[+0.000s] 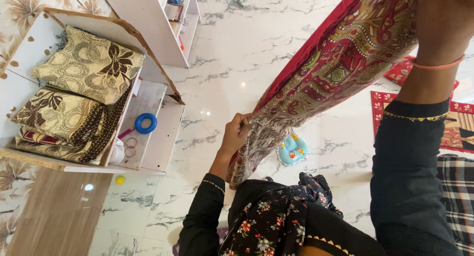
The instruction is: The person folds a patterned red and white fabric and a solid tan fabric by hand, then places the folded items into a storage box on a shelf.
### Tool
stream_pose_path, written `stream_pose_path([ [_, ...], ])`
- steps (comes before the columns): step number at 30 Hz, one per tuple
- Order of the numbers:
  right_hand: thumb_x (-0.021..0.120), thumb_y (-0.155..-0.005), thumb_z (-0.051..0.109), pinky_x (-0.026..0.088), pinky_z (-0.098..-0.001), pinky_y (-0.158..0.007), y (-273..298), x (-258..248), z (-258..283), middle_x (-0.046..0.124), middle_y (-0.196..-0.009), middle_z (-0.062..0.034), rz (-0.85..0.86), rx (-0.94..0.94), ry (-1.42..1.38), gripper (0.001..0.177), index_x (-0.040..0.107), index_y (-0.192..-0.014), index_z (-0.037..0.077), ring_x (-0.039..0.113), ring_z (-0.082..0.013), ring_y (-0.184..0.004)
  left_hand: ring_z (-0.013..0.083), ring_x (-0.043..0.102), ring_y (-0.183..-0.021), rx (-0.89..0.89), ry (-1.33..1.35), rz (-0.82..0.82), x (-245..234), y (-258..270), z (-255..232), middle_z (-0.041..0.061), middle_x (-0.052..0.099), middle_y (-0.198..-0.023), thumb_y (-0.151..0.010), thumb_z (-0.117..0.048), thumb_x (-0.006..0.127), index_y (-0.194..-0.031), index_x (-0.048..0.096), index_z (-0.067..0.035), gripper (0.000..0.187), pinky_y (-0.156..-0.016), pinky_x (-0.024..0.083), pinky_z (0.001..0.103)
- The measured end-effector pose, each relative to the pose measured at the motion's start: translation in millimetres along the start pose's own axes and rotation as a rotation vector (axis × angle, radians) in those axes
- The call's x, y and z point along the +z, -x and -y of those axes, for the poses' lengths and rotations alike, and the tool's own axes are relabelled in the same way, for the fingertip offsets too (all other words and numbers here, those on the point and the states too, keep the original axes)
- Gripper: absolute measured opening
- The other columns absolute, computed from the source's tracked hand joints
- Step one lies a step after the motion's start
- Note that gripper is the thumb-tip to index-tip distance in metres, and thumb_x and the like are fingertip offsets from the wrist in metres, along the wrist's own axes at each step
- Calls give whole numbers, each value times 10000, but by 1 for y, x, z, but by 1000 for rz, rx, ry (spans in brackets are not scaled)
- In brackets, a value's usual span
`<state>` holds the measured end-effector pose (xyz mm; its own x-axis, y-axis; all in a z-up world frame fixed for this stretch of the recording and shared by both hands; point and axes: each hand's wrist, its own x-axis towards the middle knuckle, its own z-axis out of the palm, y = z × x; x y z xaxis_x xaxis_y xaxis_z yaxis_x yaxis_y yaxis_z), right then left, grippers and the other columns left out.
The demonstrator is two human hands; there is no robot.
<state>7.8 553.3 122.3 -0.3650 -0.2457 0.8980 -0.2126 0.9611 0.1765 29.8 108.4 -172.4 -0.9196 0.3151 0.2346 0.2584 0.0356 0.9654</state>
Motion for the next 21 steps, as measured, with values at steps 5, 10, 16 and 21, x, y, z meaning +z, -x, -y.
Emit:
stream_pose_path([
  [5,644,-994,-73,548,-339,-746,18,-10,-2,727,-995,-140,35,34,-25,82,682,-1064,-56,699,-266,-866,195,717,-993,298,-65,-56,10,-8,5,129,650,-1041,-976,93,554,-1069,591,-22,152,-833,550,299],
  [10,656,-997,-42,545,-348,-757,19,-19,4,724,-1006,-141,60,44,-32,93,684,-1085,-45,695,-272,-882,384,638,-1035,443,-257,-204,30,-16,-35,217,574,-1192,-791,-129,840,-1084,537,19,446,-881,527,391],
  [16,670,-1000,-4,541,-360,-769,17,-29,5,720,-1019,-142,76,53,-20,116,685,-1111,-32,690,-280,-900,319,717,-1050,330,-223,-206,34,-24,-26,171,682,-1200,-889,-111,833,-1100,627,-42,303,-869,584,368],
  [21,681,-1002,28,539,-370,-780,21,-35,6,717,-1030,-143,98,57,-22,139,687,-1132,-21,686,-287,-915,341,682,-1131,424,-206,-200,32,-24,-16,185,664,-1255,-917,-63,761,-1181,599,7,318,-945,566,396],
])
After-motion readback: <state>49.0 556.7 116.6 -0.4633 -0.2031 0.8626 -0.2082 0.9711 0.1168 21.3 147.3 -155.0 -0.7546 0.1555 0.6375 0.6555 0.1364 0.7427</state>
